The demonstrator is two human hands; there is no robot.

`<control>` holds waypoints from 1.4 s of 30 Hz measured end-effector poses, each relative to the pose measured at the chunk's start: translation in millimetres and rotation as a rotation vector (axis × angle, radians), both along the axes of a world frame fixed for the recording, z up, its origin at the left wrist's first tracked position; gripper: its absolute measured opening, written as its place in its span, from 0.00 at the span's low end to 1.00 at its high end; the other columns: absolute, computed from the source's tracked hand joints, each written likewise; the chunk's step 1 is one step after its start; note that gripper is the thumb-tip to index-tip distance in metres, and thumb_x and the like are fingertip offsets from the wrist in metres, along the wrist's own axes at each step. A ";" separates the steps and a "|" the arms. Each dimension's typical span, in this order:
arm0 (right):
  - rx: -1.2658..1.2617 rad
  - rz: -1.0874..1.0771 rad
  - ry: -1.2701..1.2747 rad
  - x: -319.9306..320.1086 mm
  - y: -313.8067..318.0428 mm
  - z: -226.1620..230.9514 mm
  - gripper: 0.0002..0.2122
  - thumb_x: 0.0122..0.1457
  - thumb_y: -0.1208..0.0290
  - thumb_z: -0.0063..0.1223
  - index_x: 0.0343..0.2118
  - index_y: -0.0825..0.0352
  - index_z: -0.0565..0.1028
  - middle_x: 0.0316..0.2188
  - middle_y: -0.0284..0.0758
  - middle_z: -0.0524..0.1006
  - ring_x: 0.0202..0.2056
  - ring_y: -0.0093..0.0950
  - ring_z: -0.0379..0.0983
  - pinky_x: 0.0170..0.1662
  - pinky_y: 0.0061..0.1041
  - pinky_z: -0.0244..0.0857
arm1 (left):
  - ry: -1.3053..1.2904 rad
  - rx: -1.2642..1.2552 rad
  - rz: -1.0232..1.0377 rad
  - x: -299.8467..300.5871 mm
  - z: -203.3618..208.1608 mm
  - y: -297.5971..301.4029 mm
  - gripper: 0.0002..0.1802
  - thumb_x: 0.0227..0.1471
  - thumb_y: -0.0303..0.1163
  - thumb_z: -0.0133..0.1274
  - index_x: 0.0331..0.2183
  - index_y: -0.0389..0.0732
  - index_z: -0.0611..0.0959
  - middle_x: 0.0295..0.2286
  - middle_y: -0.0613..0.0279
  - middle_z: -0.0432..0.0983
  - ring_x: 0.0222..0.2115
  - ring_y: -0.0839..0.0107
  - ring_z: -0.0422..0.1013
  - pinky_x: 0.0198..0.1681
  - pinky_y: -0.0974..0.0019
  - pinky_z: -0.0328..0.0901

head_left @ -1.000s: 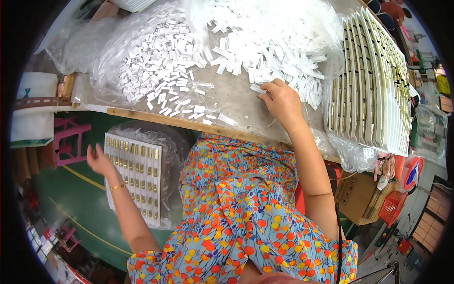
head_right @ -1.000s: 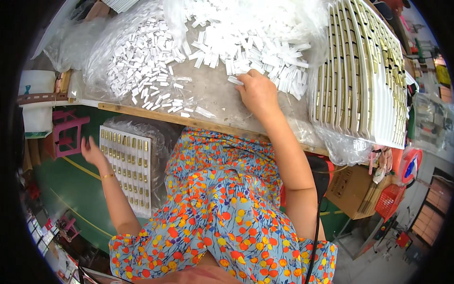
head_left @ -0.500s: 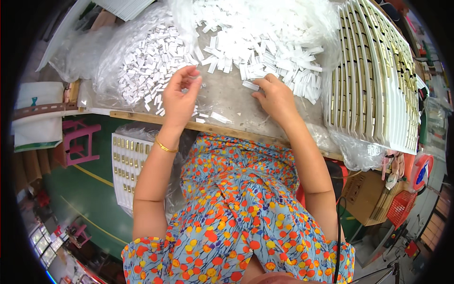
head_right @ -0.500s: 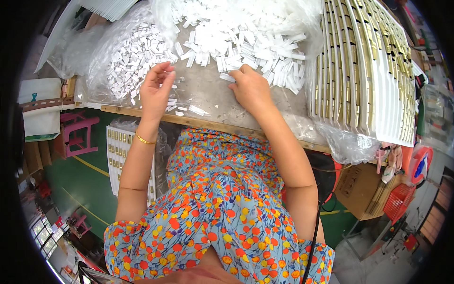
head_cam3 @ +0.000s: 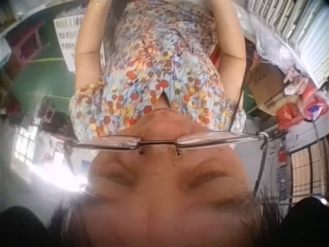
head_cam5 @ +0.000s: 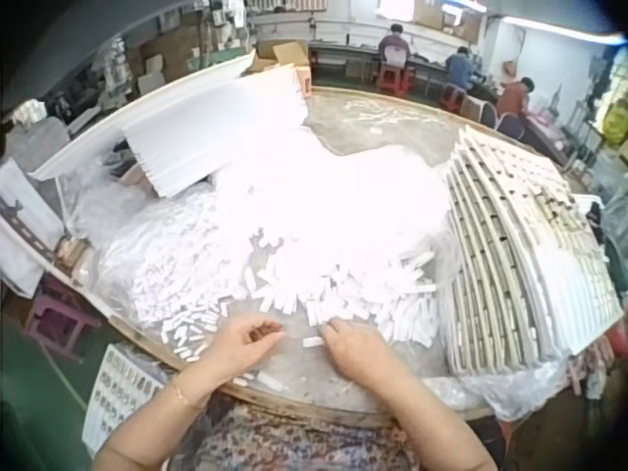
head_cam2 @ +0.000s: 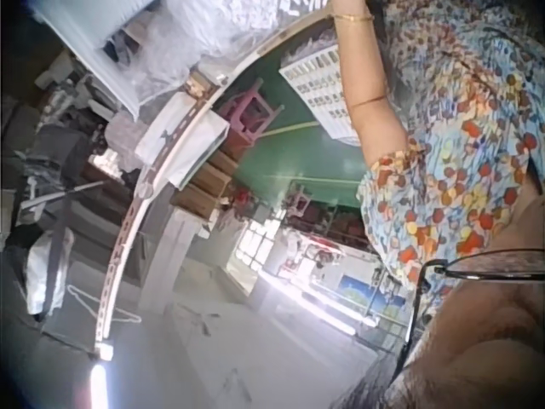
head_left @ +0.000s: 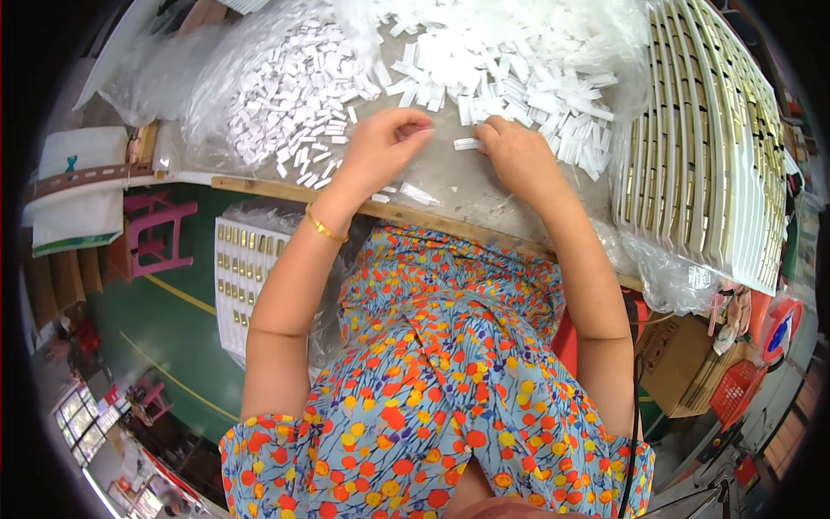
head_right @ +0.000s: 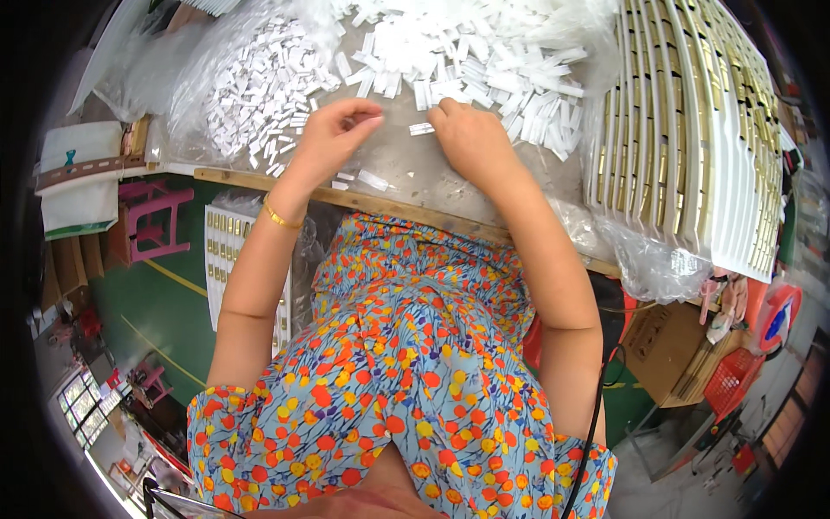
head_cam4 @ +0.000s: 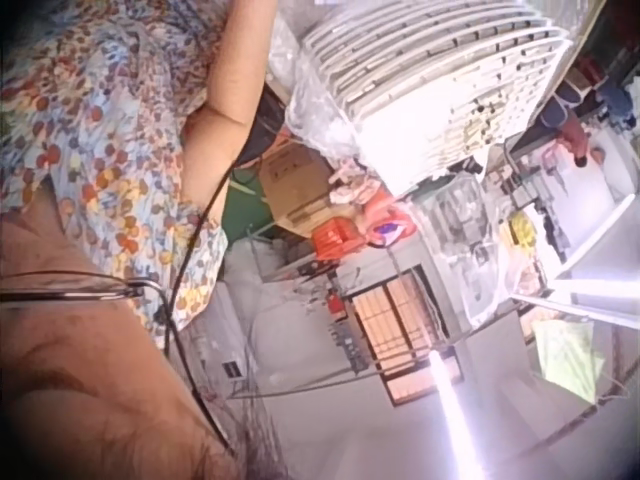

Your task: Manually assembling small white plastic caps onto gold metal pins at a factory workstation.

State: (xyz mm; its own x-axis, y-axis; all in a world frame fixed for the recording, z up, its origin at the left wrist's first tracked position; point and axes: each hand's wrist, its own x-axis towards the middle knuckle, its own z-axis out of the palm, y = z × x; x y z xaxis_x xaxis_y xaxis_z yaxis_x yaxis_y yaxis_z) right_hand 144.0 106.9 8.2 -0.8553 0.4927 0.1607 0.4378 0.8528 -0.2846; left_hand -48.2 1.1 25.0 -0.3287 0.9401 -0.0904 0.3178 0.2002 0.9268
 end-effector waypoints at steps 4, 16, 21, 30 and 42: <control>-0.005 0.200 0.112 -11.8 -13.7 23.8 0.10 0.47 0.74 0.47 0.34 0.65 0.72 0.30 0.35 0.72 0.30 0.33 0.73 0.29 0.30 0.67 | 0.133 -0.120 -0.234 3.8 20.7 7.4 0.12 0.45 0.27 0.57 0.36 0.34 0.80 0.27 0.69 0.75 0.26 0.83 0.66 0.29 0.79 0.62; -0.365 0.040 0.018 -17.0 -76.1 5.4 0.06 0.46 0.69 0.56 0.24 0.65 0.73 0.26 0.38 0.72 0.29 0.38 0.72 0.30 0.34 0.66 | -0.338 -0.092 0.193 -65.7 5.1 -38.3 0.11 0.47 0.26 0.56 0.35 0.33 0.79 0.28 0.61 0.78 0.26 0.81 0.70 0.30 0.78 0.64; -0.375 0.015 0.034 -18.1 -75.3 -2.6 0.06 0.47 0.70 0.54 0.23 0.66 0.72 0.25 0.39 0.71 0.27 0.39 0.72 0.29 0.36 0.66 | -0.418 -0.069 0.191 -58.1 -1.0 -39.8 0.12 0.48 0.29 0.56 0.35 0.33 0.78 0.29 0.59 0.78 0.27 0.80 0.70 0.30 0.78 0.64; -0.168 0.112 0.100 -2.3 -59.5 12.6 0.05 0.47 0.74 0.47 0.28 0.62 0.73 0.29 0.34 0.72 0.30 0.35 0.72 0.29 0.33 0.66 | -0.322 -0.232 -0.040 -30.1 5.8 -27.5 0.10 0.50 0.29 0.54 0.34 0.35 0.78 0.29 0.59 0.78 0.27 0.80 0.71 0.30 0.77 0.64; -0.379 -0.221 0.491 9.2 -39.6 23.4 0.06 0.47 0.77 0.54 0.29 0.61 0.76 0.22 0.33 0.75 0.25 0.28 0.73 0.28 0.24 0.67 | -0.811 -0.224 -0.183 24.0 -6.3 -8.9 0.10 0.46 0.22 0.57 0.34 0.34 0.77 0.29 0.61 0.76 0.31 0.74 0.73 0.35 0.75 0.67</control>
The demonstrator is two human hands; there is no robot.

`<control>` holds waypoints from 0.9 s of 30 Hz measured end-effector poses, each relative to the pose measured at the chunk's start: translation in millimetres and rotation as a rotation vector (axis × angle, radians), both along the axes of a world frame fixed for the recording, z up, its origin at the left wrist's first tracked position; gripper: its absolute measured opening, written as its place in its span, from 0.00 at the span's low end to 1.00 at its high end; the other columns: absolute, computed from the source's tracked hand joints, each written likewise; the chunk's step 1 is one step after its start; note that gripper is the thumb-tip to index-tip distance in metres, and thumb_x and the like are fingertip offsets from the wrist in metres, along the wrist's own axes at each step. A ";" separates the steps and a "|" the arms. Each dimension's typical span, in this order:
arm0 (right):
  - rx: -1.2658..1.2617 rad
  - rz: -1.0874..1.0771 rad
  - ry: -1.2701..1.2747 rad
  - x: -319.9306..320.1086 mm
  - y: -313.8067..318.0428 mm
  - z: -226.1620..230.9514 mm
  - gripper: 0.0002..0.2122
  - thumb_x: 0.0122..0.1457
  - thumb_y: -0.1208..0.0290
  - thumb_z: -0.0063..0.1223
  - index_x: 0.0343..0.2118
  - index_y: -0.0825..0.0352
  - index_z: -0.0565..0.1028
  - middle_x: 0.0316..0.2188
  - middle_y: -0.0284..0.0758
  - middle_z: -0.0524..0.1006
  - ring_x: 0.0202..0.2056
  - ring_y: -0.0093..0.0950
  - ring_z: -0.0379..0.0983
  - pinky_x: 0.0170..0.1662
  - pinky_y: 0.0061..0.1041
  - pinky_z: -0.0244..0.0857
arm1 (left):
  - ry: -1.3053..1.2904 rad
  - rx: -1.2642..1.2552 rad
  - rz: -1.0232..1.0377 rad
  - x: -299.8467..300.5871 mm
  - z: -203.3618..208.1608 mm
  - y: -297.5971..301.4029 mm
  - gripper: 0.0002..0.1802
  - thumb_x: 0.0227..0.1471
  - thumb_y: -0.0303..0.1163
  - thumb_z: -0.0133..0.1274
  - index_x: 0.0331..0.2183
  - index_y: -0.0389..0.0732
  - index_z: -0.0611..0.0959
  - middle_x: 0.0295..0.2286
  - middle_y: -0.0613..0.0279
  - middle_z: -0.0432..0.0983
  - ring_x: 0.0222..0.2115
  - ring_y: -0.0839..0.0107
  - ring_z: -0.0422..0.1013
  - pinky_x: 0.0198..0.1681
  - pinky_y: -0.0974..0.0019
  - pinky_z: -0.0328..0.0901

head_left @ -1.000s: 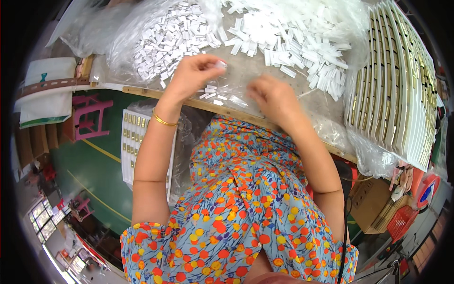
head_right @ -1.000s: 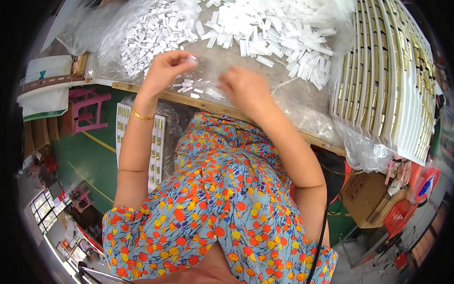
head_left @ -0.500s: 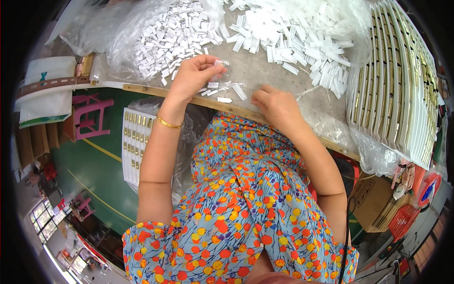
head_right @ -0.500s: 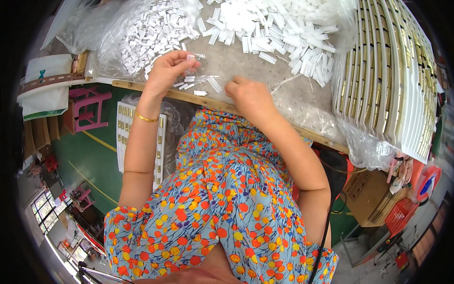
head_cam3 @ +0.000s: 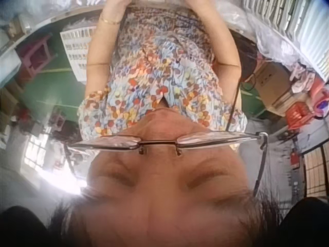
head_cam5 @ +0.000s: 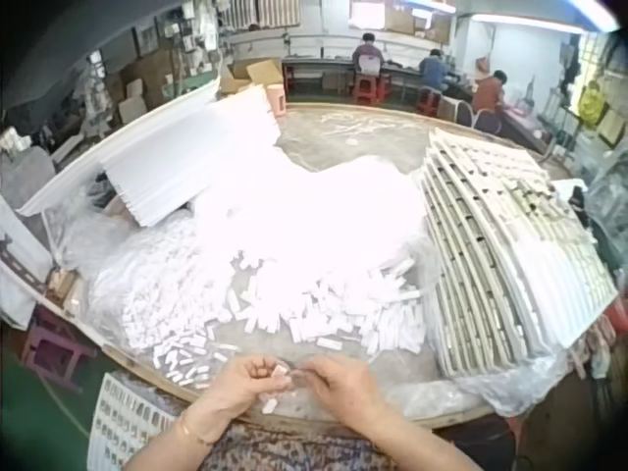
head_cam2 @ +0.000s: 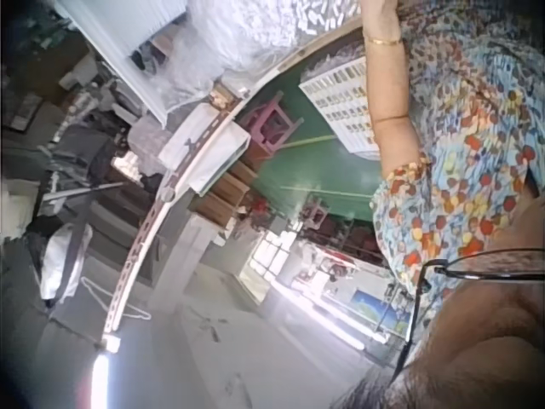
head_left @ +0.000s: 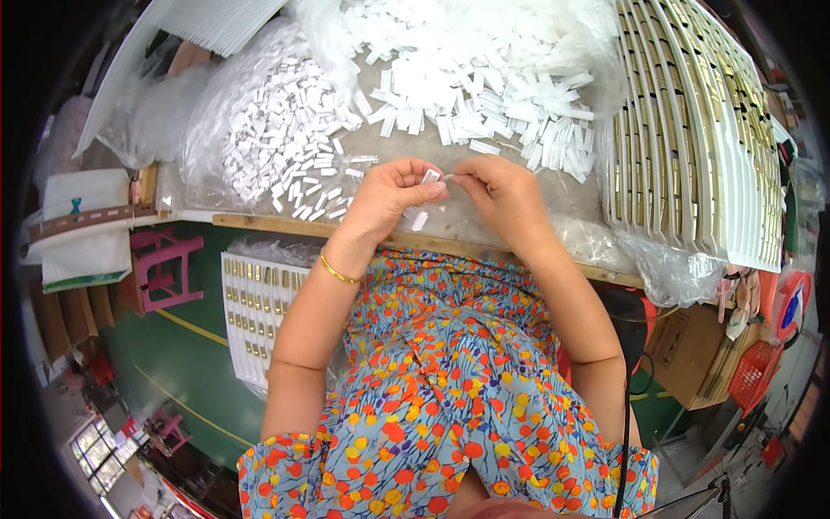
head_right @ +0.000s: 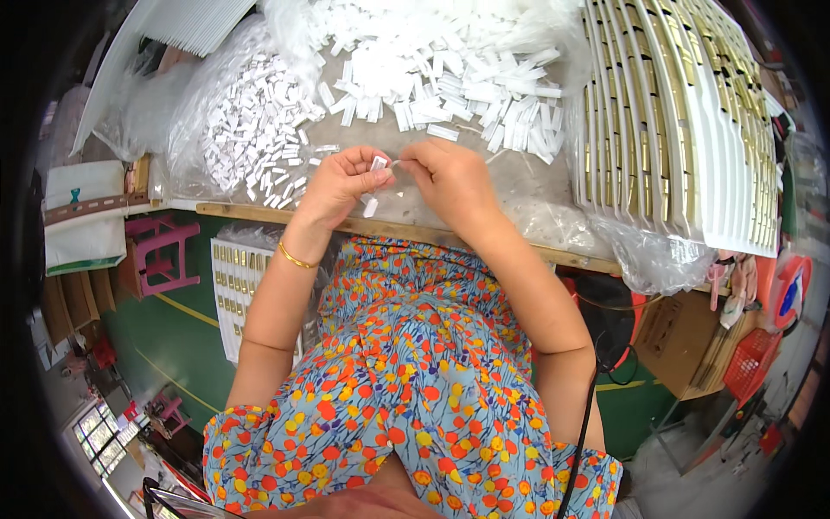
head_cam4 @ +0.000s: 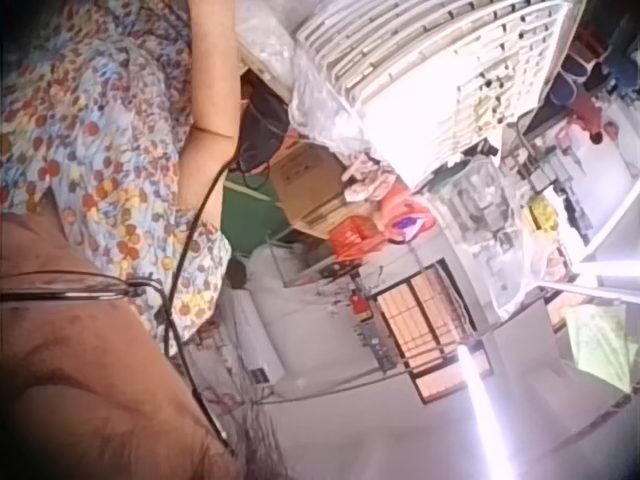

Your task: Manually assembling small white plastic caps onto gold metal pins at a factory workstation.

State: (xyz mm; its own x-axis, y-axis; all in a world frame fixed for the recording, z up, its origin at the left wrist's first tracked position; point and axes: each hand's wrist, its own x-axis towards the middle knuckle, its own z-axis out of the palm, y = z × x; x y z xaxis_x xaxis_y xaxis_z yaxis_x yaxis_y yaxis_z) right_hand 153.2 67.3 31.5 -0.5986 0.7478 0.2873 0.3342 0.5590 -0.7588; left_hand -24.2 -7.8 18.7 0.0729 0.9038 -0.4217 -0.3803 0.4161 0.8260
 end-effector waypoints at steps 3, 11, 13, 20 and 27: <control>-0.500 -0.169 0.161 -3.3 -7.8 -0.2 0.04 0.49 0.77 0.56 0.30 0.65 0.77 0.22 0.32 0.76 0.25 0.19 0.72 0.29 0.19 0.65 | -0.117 0.136 0.298 25.5 -8.6 4.7 0.10 0.46 0.19 0.54 0.35 0.34 0.76 0.30 0.61 0.76 0.31 0.76 0.73 0.36 0.75 0.67; -0.836 -0.152 0.503 6.0 -5.3 -12.5 0.07 0.50 0.75 0.57 0.32 0.72 0.76 0.26 0.30 0.76 0.28 0.16 0.71 0.33 0.15 0.64 | -0.119 0.173 0.432 51.1 -9.9 11.9 0.10 0.46 0.18 0.55 0.34 0.34 0.76 0.30 0.62 0.76 0.31 0.78 0.71 0.36 0.77 0.67; -0.795 -0.145 0.467 8.1 -0.9 -17.0 0.07 0.50 0.75 0.57 0.33 0.71 0.76 0.26 0.31 0.76 0.29 0.16 0.71 0.34 0.15 0.64 | -0.024 0.175 0.393 51.2 -5.2 12.4 0.11 0.46 0.18 0.55 0.35 0.34 0.76 0.30 0.62 0.76 0.31 0.79 0.71 0.37 0.77 0.67; -0.848 -0.131 0.387 13.0 3.0 -10.7 0.10 0.47 0.73 0.61 0.32 0.71 0.77 0.27 0.31 0.77 0.30 0.17 0.70 0.33 0.16 0.65 | 0.085 0.120 0.270 48.2 5.2 11.1 0.12 0.44 0.19 0.56 0.35 0.33 0.76 0.30 0.60 0.76 0.32 0.77 0.72 0.37 0.75 0.68; -0.581 -0.029 0.255 19.1 2.6 -8.8 0.10 0.46 0.77 0.61 0.34 0.69 0.77 0.30 0.31 0.75 0.30 0.17 0.69 0.32 0.17 0.66 | -0.035 0.124 0.298 45.4 -5.7 14.7 0.11 0.47 0.21 0.55 0.36 0.33 0.76 0.32 0.57 0.76 0.34 0.72 0.73 0.39 0.70 0.69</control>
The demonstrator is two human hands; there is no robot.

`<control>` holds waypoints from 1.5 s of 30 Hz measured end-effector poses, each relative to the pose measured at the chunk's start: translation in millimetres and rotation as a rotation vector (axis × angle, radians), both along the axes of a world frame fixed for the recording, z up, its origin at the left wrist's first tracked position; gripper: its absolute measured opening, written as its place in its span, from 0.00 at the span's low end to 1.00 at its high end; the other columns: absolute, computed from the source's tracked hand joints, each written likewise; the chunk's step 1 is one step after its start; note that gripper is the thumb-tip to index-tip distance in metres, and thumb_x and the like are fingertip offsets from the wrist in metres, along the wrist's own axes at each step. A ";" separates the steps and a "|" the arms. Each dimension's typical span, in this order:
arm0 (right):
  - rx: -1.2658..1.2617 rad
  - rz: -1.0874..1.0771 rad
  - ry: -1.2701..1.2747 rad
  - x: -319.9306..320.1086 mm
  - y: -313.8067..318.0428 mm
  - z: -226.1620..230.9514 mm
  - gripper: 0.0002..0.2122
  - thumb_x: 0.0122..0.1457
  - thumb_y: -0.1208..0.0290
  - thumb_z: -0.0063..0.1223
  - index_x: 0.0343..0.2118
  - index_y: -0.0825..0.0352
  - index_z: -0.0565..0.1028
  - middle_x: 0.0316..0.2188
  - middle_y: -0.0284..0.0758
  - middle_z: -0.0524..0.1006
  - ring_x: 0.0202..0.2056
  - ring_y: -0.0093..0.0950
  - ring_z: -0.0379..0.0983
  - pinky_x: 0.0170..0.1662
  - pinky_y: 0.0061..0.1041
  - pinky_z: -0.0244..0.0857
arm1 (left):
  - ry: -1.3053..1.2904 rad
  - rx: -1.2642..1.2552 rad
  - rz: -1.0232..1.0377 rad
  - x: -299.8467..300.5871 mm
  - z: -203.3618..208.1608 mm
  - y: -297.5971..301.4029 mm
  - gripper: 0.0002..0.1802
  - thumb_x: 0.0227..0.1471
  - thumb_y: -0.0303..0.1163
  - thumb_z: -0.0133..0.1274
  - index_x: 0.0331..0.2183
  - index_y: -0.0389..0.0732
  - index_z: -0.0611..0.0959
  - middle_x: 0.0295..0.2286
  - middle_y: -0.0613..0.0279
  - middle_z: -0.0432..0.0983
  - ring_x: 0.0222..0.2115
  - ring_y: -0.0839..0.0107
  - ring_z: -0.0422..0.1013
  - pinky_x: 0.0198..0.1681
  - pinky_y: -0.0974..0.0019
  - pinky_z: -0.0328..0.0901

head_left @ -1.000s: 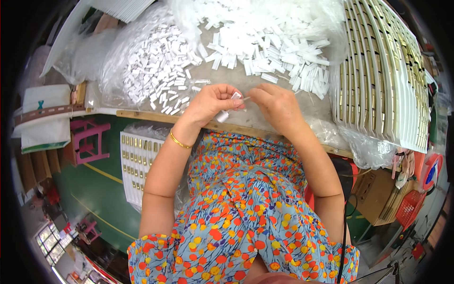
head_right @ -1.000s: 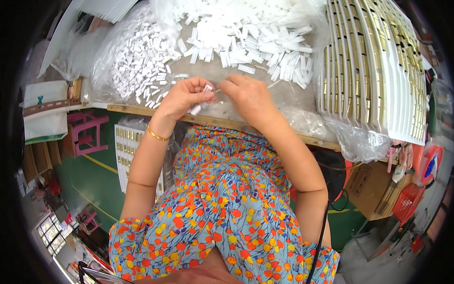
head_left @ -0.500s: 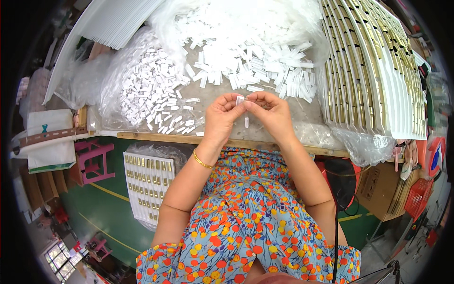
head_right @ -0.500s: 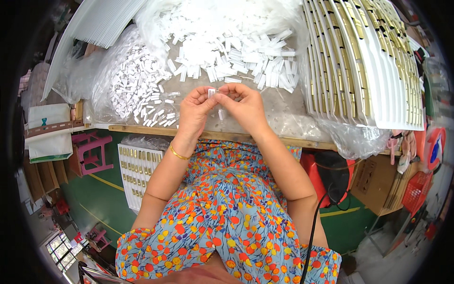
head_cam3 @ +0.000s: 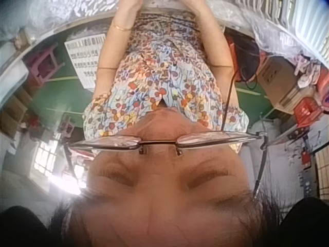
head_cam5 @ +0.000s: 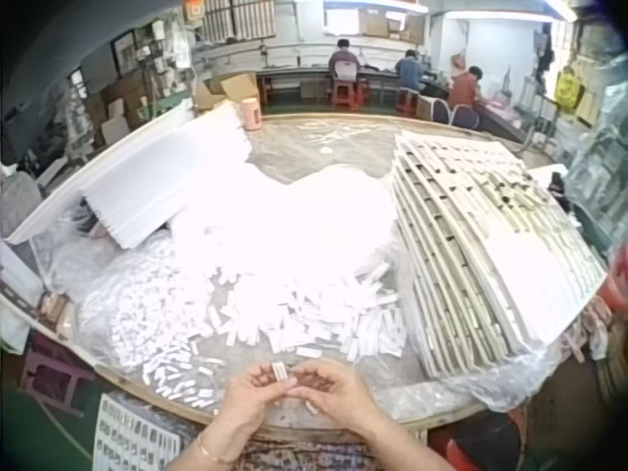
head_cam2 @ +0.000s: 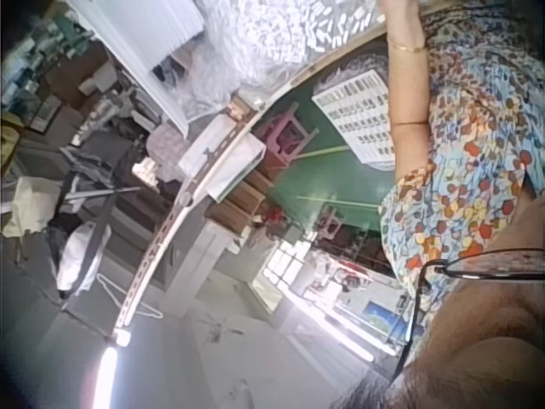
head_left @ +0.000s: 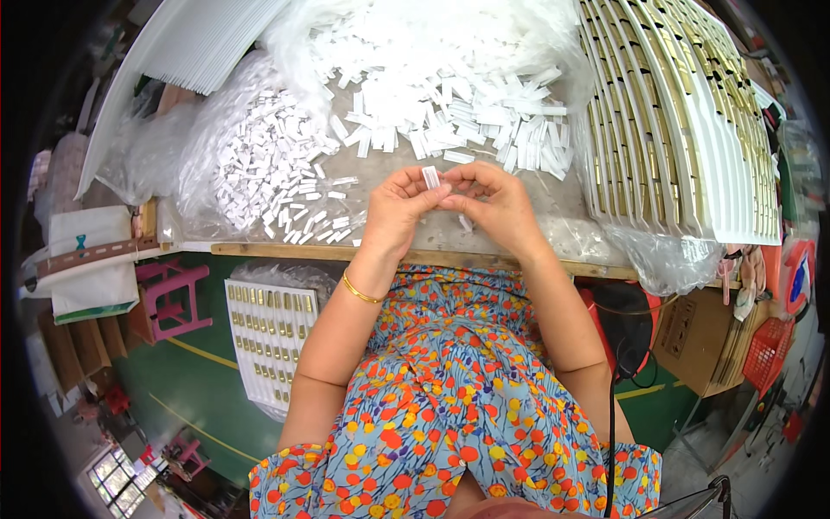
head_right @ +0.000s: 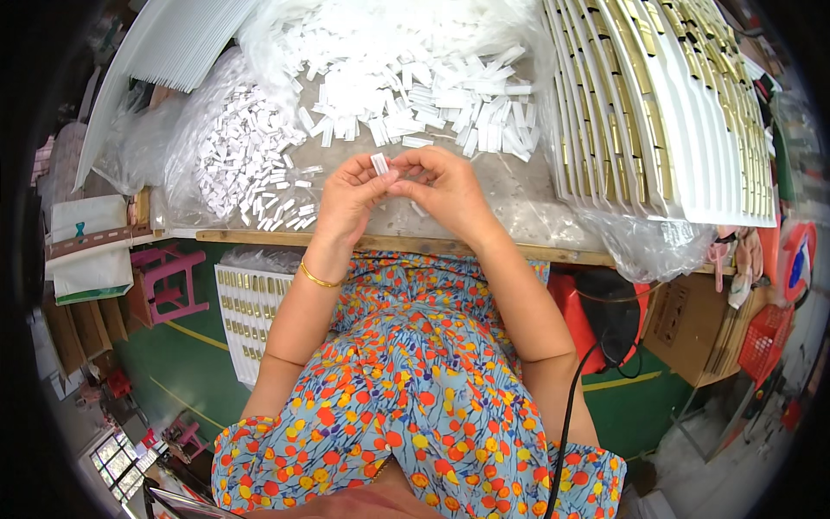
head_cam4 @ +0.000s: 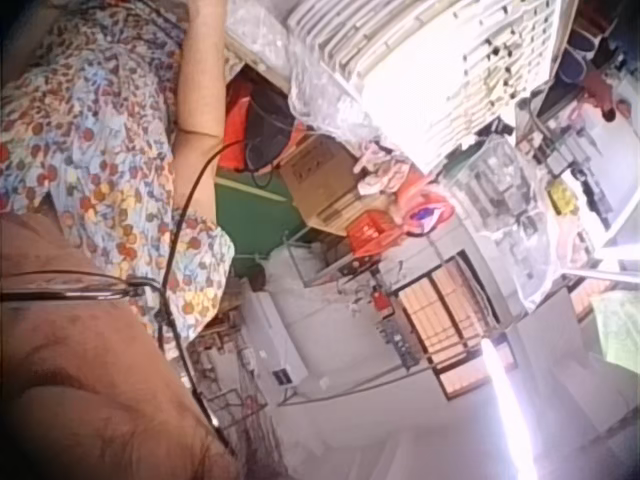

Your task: Manually assembling small white plastic caps onto gold metal pins at a factory workstation.

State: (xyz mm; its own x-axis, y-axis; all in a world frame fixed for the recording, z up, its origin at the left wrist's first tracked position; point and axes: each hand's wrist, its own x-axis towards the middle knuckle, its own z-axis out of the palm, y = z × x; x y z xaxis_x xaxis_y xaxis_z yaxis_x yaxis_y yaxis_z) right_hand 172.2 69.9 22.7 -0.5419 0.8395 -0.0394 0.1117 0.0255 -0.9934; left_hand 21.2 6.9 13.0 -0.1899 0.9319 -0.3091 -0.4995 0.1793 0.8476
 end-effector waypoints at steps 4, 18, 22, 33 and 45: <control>0.008 0.035 0.019 5.0 3.1 -0.7 0.10 0.46 0.77 0.60 0.33 0.70 0.77 0.30 0.31 0.76 0.30 0.17 0.70 0.33 0.17 0.66 | -0.223 -0.077 -0.023 0.5 8.0 2.1 0.09 0.51 0.24 0.51 0.37 0.33 0.76 0.32 0.56 0.76 0.34 0.70 0.73 0.39 0.69 0.69; -0.021 -0.294 0.132 -7.4 -6.6 -11.4 0.07 0.47 0.82 0.57 0.32 0.70 0.78 0.26 0.32 0.76 0.25 0.17 0.70 0.29 0.16 0.65 | 0.219 -0.037 0.073 16.8 6.3 2.7 0.13 0.50 0.22 0.51 0.40 0.28 0.77 0.33 0.56 0.76 0.28 0.73 0.73 0.33 0.74 0.70; -0.055 -0.308 0.133 -6.8 -6.6 -10.4 0.06 0.47 0.81 0.58 0.30 0.70 0.78 0.24 0.31 0.75 0.24 0.17 0.69 0.27 0.15 0.64 | 0.230 0.000 0.019 16.6 5.4 1.7 0.12 0.50 0.21 0.51 0.39 0.29 0.77 0.33 0.57 0.76 0.31 0.76 0.72 0.34 0.74 0.70; 0.035 -0.300 0.016 -2.6 -7.5 -1.9 0.05 0.47 0.78 0.58 0.29 0.70 0.79 0.24 0.35 0.77 0.24 0.21 0.72 0.27 0.18 0.64 | 0.404 0.054 -0.027 15.8 5.8 -0.3 0.12 0.49 0.18 0.50 0.38 0.30 0.79 0.32 0.57 0.76 0.31 0.76 0.72 0.34 0.75 0.69; 0.232 -0.261 -0.018 -4.6 -16.9 11.6 0.07 0.49 0.80 0.54 0.32 0.71 0.77 0.28 0.39 0.76 0.28 0.30 0.74 0.32 0.23 0.67 | 0.342 0.062 0.030 19.7 10.9 -3.2 0.11 0.49 0.19 0.51 0.38 0.30 0.79 0.32 0.56 0.77 0.30 0.73 0.73 0.34 0.73 0.70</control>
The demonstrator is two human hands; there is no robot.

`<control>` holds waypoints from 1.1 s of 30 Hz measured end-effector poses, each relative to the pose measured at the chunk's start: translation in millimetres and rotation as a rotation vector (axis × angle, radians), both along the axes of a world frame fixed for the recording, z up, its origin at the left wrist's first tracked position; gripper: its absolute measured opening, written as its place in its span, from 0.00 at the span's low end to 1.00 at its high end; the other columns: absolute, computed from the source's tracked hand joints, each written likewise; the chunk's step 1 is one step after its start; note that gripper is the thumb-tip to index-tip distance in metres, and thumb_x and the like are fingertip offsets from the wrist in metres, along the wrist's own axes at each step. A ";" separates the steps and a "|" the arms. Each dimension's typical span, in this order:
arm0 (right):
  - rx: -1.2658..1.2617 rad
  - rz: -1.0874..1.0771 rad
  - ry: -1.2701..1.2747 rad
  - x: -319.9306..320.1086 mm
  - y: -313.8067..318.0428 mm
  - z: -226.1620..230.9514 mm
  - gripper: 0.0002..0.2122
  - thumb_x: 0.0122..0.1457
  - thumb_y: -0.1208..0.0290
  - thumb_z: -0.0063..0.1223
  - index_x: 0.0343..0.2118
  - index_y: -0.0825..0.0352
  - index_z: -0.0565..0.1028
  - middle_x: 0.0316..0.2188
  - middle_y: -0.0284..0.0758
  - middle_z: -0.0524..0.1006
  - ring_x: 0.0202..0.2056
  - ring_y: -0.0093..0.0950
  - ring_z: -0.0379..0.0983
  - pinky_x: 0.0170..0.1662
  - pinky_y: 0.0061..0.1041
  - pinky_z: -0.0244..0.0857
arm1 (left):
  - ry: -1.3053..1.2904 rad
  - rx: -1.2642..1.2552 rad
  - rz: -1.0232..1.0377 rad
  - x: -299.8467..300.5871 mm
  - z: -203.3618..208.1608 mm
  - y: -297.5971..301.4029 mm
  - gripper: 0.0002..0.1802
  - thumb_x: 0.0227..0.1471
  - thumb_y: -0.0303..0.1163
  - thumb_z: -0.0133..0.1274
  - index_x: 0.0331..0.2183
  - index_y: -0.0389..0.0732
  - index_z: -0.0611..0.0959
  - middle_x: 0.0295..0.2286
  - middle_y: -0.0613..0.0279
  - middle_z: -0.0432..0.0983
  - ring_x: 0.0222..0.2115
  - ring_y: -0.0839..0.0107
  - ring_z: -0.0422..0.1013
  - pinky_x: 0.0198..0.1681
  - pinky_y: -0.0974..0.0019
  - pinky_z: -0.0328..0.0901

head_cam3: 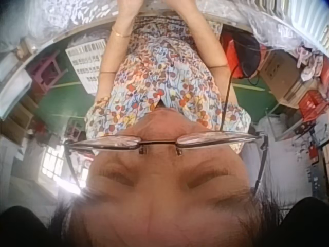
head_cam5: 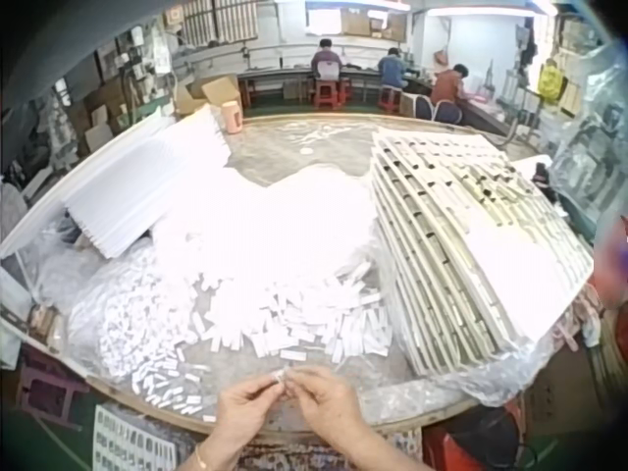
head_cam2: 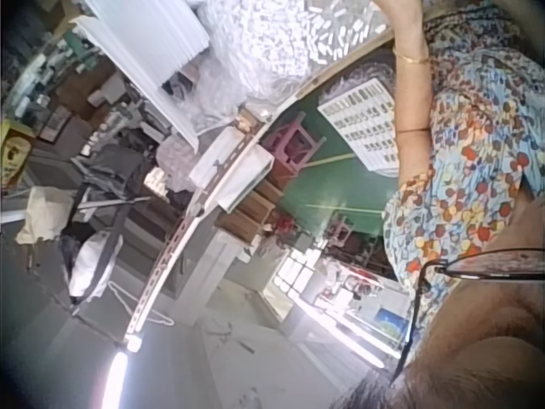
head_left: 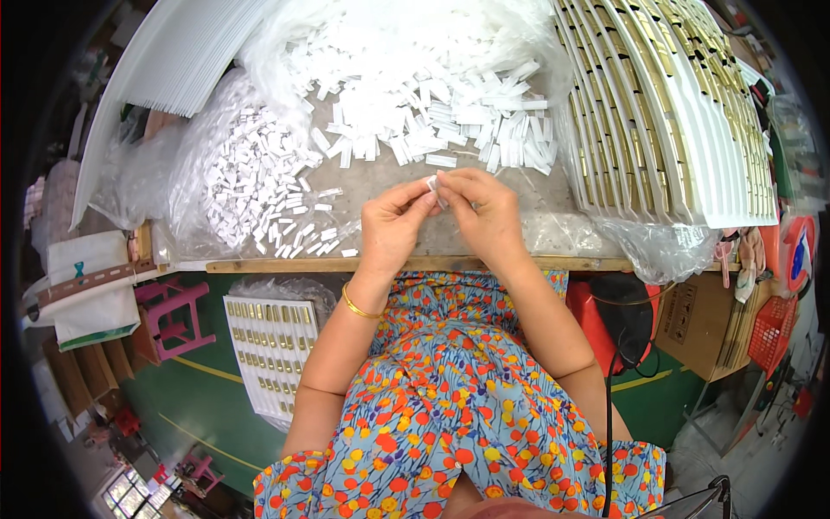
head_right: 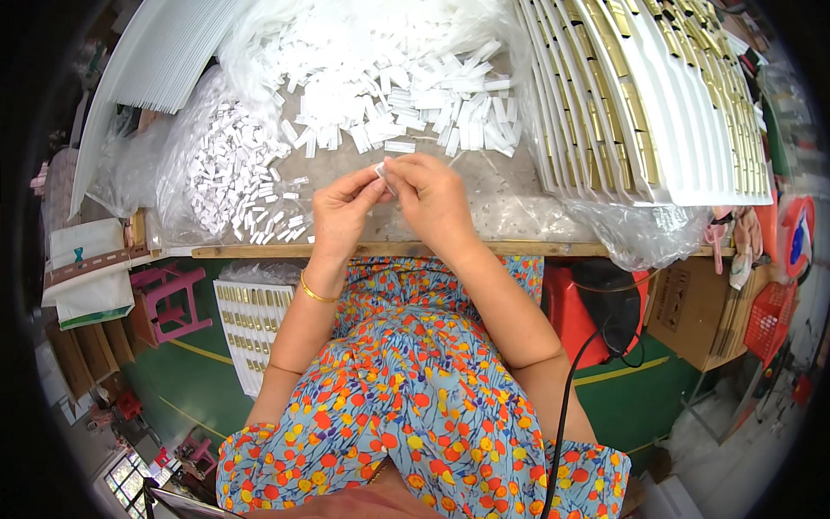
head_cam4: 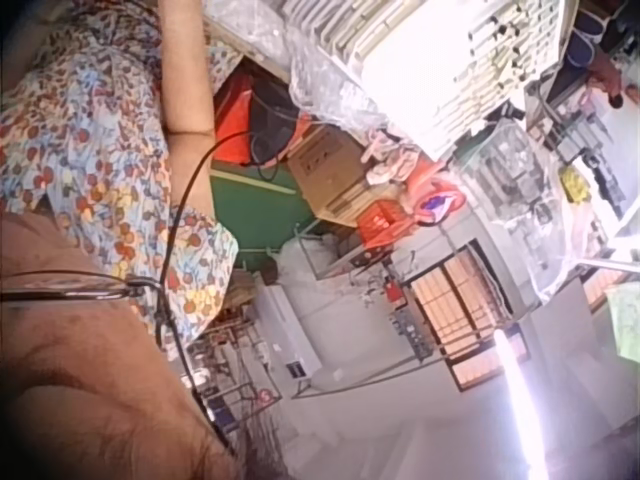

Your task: Manually assembling small white plastic caps onto gold metal pins at a factory workstation.

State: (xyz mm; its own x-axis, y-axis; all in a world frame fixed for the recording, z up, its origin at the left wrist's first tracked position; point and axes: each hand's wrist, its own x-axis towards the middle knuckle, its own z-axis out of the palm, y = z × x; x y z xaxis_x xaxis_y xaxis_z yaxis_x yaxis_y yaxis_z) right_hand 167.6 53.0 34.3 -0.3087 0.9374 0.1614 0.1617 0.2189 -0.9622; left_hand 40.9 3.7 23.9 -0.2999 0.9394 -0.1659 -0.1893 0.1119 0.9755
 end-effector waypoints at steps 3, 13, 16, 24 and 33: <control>0.055 -0.015 -0.021 0.3 0.4 0.1 0.06 0.50 0.80 0.54 0.31 0.71 0.77 0.28 0.38 0.76 0.28 0.29 0.74 0.32 0.23 0.67 | -0.058 -0.026 0.006 -1.5 1.4 -0.1 0.10 0.50 0.22 0.51 0.37 0.29 0.79 0.30 0.55 0.77 0.29 0.71 0.74 0.34 0.71 0.71; 0.171 -0.032 -0.100 -2.7 -1.2 7.0 0.06 0.49 0.80 0.53 0.31 0.71 0.77 0.27 0.38 0.76 0.29 0.34 0.73 0.32 0.26 0.67 | -0.144 -0.060 0.100 4.8 1.9 1.6 0.11 0.50 0.27 0.54 0.34 0.29 0.80 0.27 0.57 0.77 0.25 0.74 0.72 0.30 0.74 0.70; 0.177 0.016 -0.120 -0.6 -1.0 11.5 0.06 0.49 0.80 0.51 0.31 0.71 0.77 0.27 0.39 0.76 0.29 0.35 0.73 0.33 0.27 0.67 | -0.073 -0.060 0.096 3.3 4.3 1.3 0.10 0.50 0.26 0.54 0.34 0.29 0.80 0.27 0.58 0.77 0.25 0.75 0.72 0.29 0.74 0.70; 0.250 0.023 -0.147 -0.1 -1.4 10.7 0.06 0.49 0.80 0.51 0.31 0.71 0.76 0.27 0.39 0.75 0.29 0.35 0.72 0.32 0.29 0.66 | -0.001 -0.080 0.029 -0.8 6.6 -2.3 0.10 0.51 0.24 0.52 0.36 0.29 0.79 0.29 0.58 0.77 0.26 0.76 0.72 0.31 0.75 0.70; 0.279 -0.055 -0.142 -4.5 -7.9 10.7 0.08 0.47 0.82 0.52 0.32 0.71 0.76 0.23 0.39 0.70 0.25 0.37 0.69 0.29 0.31 0.64 | 0.030 -0.003 0.096 8.7 5.0 -4.1 0.10 0.51 0.24 0.52 0.36 0.30 0.79 0.28 0.58 0.77 0.26 0.76 0.73 0.31 0.76 0.69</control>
State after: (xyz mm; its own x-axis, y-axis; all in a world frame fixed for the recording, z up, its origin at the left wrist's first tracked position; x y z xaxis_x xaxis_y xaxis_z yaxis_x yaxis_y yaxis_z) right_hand 163.1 45.1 45.0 -0.2969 0.8789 0.3734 0.3093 0.4585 -0.8331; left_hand 49.6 -0.4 28.9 -0.3932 0.9057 -0.1586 -0.1701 0.0979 0.9805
